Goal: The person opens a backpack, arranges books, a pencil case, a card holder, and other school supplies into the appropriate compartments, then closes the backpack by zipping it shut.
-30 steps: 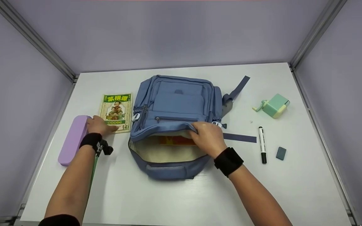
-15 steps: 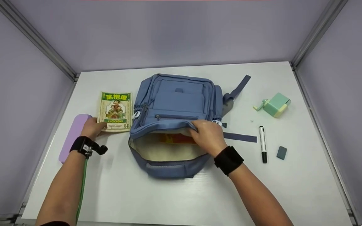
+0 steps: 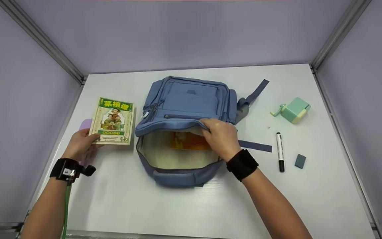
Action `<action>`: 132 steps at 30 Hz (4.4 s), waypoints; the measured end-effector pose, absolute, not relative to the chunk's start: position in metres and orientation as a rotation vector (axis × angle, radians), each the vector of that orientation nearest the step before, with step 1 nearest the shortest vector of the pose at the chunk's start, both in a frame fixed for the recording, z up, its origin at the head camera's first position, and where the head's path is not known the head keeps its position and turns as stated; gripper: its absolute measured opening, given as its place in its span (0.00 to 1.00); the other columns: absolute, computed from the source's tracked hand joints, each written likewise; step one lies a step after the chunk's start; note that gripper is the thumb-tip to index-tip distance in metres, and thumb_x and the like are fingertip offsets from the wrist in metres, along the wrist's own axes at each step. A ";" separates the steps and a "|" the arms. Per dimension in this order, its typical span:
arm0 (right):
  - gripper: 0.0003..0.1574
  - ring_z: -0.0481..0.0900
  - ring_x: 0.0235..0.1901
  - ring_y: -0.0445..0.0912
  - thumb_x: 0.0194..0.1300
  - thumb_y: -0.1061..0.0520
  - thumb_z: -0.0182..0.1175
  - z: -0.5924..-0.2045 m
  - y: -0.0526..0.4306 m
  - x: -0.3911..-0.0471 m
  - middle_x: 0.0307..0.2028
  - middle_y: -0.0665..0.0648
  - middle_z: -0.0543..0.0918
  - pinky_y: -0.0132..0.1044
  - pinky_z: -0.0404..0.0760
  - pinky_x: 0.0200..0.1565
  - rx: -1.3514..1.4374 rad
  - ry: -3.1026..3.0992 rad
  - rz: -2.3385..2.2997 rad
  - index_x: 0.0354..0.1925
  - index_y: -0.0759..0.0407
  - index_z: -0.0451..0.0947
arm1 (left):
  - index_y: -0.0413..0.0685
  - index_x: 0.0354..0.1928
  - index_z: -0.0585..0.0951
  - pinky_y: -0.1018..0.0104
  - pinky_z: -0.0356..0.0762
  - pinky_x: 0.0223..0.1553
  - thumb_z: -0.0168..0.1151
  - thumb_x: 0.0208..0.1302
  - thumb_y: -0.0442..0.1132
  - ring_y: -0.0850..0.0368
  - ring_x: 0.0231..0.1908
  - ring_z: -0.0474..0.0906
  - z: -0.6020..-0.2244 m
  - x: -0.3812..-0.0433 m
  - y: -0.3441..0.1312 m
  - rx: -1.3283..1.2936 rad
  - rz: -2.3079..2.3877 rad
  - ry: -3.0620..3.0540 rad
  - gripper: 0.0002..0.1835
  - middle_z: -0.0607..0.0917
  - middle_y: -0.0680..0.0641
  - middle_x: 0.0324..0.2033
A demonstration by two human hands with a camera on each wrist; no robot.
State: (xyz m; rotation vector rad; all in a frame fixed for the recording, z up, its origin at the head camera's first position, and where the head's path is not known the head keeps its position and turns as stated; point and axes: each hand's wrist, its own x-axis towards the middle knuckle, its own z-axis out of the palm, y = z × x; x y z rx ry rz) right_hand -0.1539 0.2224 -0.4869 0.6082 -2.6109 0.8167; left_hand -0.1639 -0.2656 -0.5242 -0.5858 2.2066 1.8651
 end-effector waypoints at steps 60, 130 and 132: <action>0.19 0.87 0.47 0.57 0.64 0.65 0.67 -0.474 0.209 -0.171 0.48 0.61 0.88 0.54 0.82 0.49 0.601 -2.588 0.909 0.54 0.59 0.87 | 0.26 0.67 0.67 0.52 0.80 0.56 0.44 0.72 0.22 0.39 0.60 0.78 -0.540 -0.173 -0.051 -0.372 2.019 1.398 0.22 0.78 0.30 0.59; 0.19 0.87 0.43 0.49 0.59 0.62 0.73 -0.554 0.204 -0.121 0.43 0.52 0.89 0.46 0.85 0.41 0.871 -2.664 0.725 0.50 0.53 0.88 | 0.51 0.70 0.76 0.54 0.79 0.57 0.65 0.71 0.36 0.48 0.59 0.80 -0.507 -0.147 -0.098 1.149 0.154 2.728 0.27 0.80 0.46 0.64; 0.20 0.87 0.46 0.49 0.59 0.63 0.73 -0.558 0.204 -0.119 0.45 0.52 0.88 0.47 0.85 0.43 0.888 -2.671 0.731 0.51 0.53 0.88 | 0.50 0.70 0.76 0.54 0.79 0.57 0.65 0.70 0.35 0.48 0.59 0.80 -0.513 -0.144 -0.098 1.177 0.147 2.737 0.27 0.80 0.45 0.63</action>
